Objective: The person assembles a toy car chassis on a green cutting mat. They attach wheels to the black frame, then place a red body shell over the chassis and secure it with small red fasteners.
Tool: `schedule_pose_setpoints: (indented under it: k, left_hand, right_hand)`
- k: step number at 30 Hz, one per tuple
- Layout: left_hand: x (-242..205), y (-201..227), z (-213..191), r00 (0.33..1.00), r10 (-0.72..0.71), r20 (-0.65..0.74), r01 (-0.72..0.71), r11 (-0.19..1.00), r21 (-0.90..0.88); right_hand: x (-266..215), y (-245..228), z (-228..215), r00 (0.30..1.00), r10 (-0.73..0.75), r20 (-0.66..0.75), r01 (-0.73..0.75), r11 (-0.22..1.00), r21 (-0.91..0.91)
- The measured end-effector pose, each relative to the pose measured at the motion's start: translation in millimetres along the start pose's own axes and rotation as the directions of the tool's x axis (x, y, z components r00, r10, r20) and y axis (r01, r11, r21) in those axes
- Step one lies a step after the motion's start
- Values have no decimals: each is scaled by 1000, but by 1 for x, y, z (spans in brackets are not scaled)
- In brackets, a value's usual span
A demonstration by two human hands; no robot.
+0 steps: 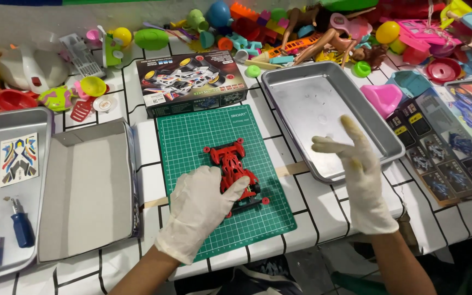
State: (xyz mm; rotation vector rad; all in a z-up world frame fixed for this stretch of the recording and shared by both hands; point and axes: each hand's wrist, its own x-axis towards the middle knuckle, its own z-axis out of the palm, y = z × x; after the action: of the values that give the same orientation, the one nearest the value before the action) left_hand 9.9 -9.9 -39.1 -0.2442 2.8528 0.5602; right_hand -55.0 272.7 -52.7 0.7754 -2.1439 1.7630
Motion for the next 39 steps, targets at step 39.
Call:
schedule_pose_setpoints:
  k: [39]
  left_hand:
    - [38, 4, -64, 844, 151, 515, -148, 988, -46]
  right_hand:
    - [46, -5, 53, 847, 435, 306, -350, 889, -294]
